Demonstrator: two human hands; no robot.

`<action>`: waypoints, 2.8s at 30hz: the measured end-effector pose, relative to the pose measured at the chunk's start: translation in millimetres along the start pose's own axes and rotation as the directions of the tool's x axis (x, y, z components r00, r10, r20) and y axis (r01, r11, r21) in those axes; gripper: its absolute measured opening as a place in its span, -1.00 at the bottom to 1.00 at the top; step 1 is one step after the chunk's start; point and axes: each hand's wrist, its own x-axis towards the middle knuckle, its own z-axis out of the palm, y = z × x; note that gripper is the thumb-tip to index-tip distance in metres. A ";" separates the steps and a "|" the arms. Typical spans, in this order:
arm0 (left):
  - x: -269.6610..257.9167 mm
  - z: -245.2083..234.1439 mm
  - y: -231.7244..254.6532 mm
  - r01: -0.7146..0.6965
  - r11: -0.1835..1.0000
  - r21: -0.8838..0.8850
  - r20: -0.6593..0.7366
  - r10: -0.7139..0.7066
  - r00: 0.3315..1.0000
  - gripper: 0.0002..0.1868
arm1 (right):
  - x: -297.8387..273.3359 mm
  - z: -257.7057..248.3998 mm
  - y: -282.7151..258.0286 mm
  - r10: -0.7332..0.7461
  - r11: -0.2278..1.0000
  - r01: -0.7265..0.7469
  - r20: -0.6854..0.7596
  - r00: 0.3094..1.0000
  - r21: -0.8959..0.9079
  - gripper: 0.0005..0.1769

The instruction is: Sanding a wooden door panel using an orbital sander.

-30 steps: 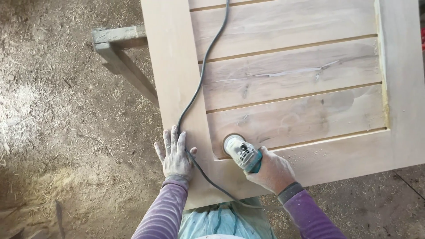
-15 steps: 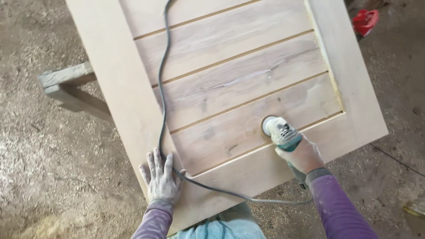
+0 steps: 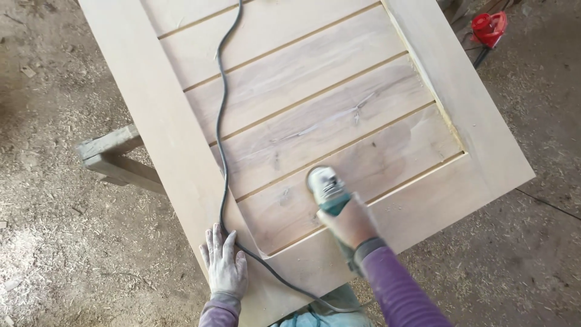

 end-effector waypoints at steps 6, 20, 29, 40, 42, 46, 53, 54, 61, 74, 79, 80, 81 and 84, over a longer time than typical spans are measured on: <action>-0.2 5.4 -23.8 0.183 0.967 0.179 -0.016 -0.184 0.983 -0.44 | -30.8 62.2 -36.1 -0.181 0.921 0.269 0.302 0.936 -0.282 -0.26; 14.5 -1.2 166.7 -0.151 0.943 -0.298 -0.064 0.138 0.988 -0.32 | 30.4 -56.1 20.1 0.013 0.982 -0.020 -0.034 0.999 -0.188 -0.23; 68.5 62.2 377.8 0.424 0.725 -0.543 0.697 0.107 0.709 0.32 | 69.6 -121.1 75.3 0.205 0.973 -0.177 -0.197 0.959 0.151 -0.11; 121.1 106.6 444.4 0.389 0.684 -0.618 0.637 0.144 0.758 0.42 | 124.3 -169.2 118.8 0.320 0.906 -0.241 -0.191 0.928 0.348 0.03; 134.0 108.5 451.0 0.321 0.747 -0.582 0.627 0.160 0.762 0.36 | 134.0 -175.7 120.1 0.274 0.897 -0.172 -0.208 0.939 0.406 0.03; 148.3 111.7 463.5 0.298 0.816 -0.495 0.650 0.121 0.750 0.34 | 144.9 -191.1 109.0 0.251 0.903 -0.143 -0.226 0.941 0.406 0.00; 124.8 120.3 460.0 0.301 0.809 -0.504 0.659 0.136 0.740 0.36 | 123.0 -194.4 120.8 0.268 0.922 -0.200 -0.175 0.948 0.331 -0.03; 118.3 122.0 460.6 0.297 0.792 -0.533 0.653 0.161 0.740 0.35 | 118.3 -192.7 127.7 0.287 0.914 -0.224 -0.151 0.946 0.337 -0.01; 94.8 111.2 458.7 0.303 0.779 -0.550 0.701 0.232 0.675 0.23 | 89.6 -186.4 143.4 0.348 0.875 -0.251 -0.177 0.921 0.415 -0.03; 72.0 91.5 433.7 0.333 0.772 -0.542 0.704 0.199 0.682 0.12 | 71.3 -152.9 146.3 0.267 0.902 -0.177 -0.187 0.945 0.393 -0.12; 58.5 81.6 415.5 0.332 0.727 -0.601 0.651 0.204 0.731 0.16 | 60.1 -133.8 139.3 0.243 0.916 -0.178 -0.145 0.959 0.358 -0.11; 56.9 77.8 412.6 0.357 0.760 -0.543 0.682 0.152 0.715 0.18 | 57.5 -129.1 137.4 0.233 0.921 -0.170 -0.145 0.962 0.350 -0.11; 55.4 74.1 409.6 0.380 0.789 -0.483 0.710 0.098 0.698 0.19 | 54.9 -124.3 135.5 0.222 0.926 -0.161 -0.146 0.964 0.342 -0.10; 46.0 73.1 391.7 0.348 0.714 -0.607 0.626 0.161 0.763 0.19 | 45.1 -115.7 125.3 0.215 0.933 -0.161 -0.142 0.966 0.322 -0.11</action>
